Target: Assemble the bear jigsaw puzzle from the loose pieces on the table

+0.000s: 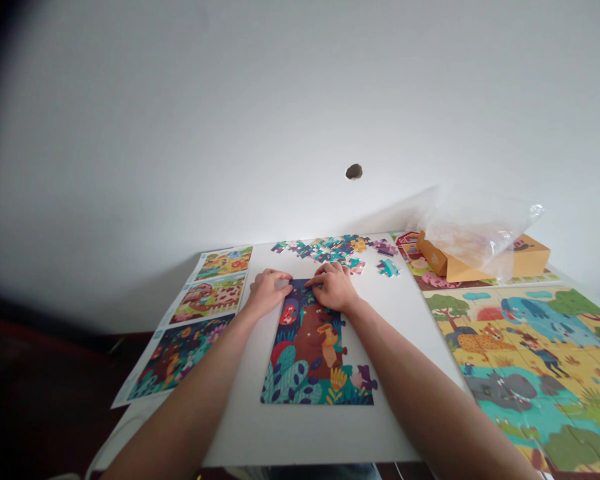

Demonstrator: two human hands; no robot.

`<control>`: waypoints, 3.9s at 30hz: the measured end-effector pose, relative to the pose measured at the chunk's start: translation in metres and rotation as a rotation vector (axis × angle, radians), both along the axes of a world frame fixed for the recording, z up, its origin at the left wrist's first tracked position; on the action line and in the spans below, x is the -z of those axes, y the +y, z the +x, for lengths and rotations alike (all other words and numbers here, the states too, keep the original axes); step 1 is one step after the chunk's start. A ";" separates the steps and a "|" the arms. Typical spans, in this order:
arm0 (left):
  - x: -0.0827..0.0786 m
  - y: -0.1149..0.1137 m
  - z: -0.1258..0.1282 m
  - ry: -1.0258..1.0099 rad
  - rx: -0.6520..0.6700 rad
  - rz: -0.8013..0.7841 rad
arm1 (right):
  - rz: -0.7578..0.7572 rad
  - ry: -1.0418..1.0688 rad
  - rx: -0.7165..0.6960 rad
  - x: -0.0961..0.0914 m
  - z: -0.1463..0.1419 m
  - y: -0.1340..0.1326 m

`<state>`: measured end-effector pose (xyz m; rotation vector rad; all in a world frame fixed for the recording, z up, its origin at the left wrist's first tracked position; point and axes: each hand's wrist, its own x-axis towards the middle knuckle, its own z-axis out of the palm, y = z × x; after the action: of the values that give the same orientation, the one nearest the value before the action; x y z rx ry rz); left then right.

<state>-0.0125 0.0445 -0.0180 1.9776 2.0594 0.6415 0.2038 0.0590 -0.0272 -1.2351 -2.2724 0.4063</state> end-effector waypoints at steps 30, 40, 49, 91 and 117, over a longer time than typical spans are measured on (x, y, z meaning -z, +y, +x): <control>-0.005 -0.011 0.005 0.136 0.128 0.048 | 0.066 0.075 0.065 -0.003 0.002 -0.003; -0.006 -0.012 0.005 0.126 0.125 0.042 | 0.005 0.136 0.124 -0.003 0.003 -0.001; -0.010 -0.017 0.008 0.124 0.275 0.100 | -0.034 0.194 0.257 0.000 0.006 0.005; -0.002 -0.021 0.017 0.322 -0.333 -0.133 | -0.063 0.109 0.414 -0.008 0.007 0.000; -0.011 -0.027 0.024 0.198 0.059 0.122 | 0.017 0.093 0.050 -0.003 0.004 -0.001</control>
<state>0.0111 0.0175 -0.0067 2.2438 2.1080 0.5934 0.2073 0.0583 -0.0243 -1.2361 -2.1586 0.4163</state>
